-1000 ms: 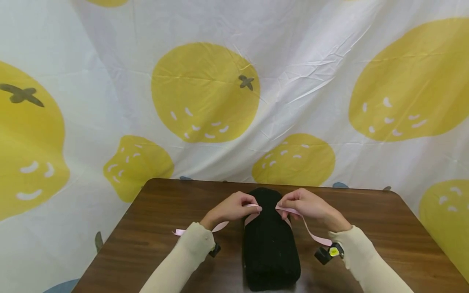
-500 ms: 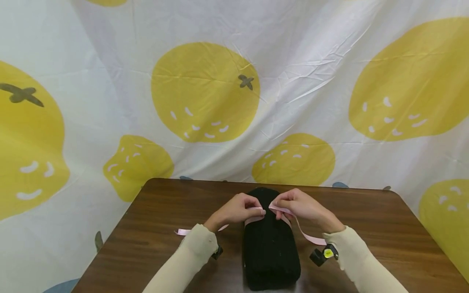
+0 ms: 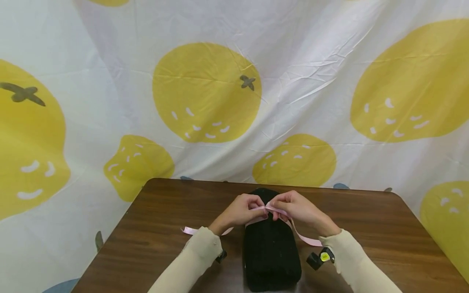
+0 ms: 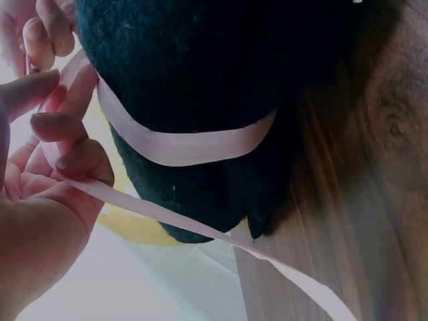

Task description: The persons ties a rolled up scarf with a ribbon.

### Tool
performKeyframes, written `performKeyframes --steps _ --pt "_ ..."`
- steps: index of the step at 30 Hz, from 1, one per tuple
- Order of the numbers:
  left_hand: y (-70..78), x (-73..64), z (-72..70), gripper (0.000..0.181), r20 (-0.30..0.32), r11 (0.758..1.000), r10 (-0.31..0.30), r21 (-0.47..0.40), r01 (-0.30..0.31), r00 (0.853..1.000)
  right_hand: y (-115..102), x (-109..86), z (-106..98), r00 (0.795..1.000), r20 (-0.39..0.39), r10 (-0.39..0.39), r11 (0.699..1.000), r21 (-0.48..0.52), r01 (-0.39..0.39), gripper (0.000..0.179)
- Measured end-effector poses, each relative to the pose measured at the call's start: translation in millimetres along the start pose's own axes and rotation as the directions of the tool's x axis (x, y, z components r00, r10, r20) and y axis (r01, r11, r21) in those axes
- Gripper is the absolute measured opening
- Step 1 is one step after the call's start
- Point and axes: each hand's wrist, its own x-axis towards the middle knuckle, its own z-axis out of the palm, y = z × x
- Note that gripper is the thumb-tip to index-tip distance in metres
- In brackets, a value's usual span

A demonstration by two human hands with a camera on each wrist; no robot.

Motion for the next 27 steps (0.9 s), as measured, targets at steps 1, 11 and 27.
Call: performKeyframes --steps 1,11,27 --pt "-0.1 0.0 0.5 0.014 -0.007 1.0 -0.001 -0.001 0.001 1.0 0 0.1 1 1.0 -0.004 0.003 1.0 0.016 -0.003 0.028" --pt "-0.5 -3.2 3.1 0.015 -0.031 0.999 -0.021 -0.03 0.02 0.999 2 2.2 4 0.999 -0.051 0.008 0.999 0.032 -0.006 0.027" --pt "-6.0 -2.7 7.8 0.029 -0.044 0.992 -0.06 -0.113 0.054 0.997 7 7.9 16 0.999 -0.039 -0.034 0.999 -0.01 0.034 0.022"
